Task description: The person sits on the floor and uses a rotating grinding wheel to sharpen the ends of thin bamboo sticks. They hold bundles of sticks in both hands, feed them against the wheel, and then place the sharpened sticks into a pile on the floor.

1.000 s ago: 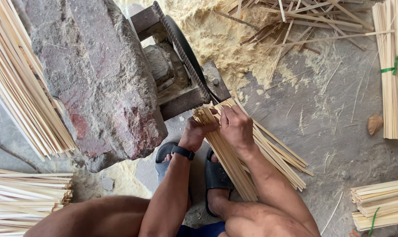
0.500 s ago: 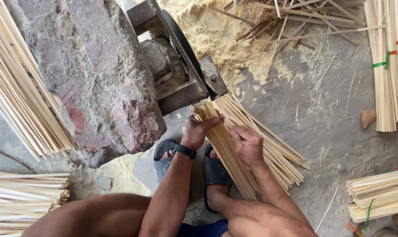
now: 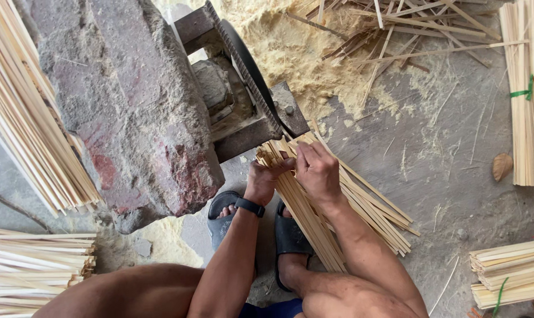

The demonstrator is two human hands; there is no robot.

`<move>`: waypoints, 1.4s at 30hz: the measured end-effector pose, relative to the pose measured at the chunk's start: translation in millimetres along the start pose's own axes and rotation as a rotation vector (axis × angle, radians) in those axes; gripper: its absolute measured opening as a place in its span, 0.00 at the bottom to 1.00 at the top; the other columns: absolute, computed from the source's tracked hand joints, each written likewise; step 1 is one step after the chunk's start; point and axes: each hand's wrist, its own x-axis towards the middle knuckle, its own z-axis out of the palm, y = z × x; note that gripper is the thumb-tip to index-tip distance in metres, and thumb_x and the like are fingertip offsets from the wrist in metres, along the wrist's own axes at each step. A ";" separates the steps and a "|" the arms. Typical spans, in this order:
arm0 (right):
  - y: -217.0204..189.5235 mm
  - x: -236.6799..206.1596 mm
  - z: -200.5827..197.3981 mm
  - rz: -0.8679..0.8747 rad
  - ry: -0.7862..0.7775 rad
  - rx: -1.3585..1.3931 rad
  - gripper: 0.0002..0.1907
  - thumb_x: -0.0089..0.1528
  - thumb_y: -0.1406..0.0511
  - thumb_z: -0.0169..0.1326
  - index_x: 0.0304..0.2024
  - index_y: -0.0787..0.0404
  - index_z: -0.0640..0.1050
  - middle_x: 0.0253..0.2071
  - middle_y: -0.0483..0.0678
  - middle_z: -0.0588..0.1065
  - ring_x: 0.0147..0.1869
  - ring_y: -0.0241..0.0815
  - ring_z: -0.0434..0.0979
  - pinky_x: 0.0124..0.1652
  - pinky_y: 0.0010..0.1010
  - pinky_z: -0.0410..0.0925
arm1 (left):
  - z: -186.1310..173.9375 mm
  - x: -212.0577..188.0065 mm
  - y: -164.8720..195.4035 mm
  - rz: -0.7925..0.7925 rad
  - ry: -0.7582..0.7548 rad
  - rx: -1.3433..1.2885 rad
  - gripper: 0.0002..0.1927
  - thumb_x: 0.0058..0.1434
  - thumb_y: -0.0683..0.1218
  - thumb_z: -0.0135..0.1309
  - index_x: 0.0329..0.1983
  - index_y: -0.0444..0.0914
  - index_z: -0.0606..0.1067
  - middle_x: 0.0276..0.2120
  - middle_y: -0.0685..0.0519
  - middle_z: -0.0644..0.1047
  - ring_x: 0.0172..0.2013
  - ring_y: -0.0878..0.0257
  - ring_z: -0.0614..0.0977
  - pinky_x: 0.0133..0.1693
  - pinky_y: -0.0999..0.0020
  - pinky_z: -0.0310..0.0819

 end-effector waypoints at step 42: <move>0.6 -33.9 -11.1 -0.009 -0.029 0.005 0.12 0.61 0.74 0.60 0.47 0.73 0.82 0.32 0.56 0.78 0.31 0.44 0.81 0.26 0.29 0.76 | -3.8 -5.1 7.8 -0.079 -0.034 0.050 0.12 0.62 0.44 0.63 0.43 0.30 0.83 0.36 0.49 0.84 0.34 0.65 0.84 0.37 0.67 0.78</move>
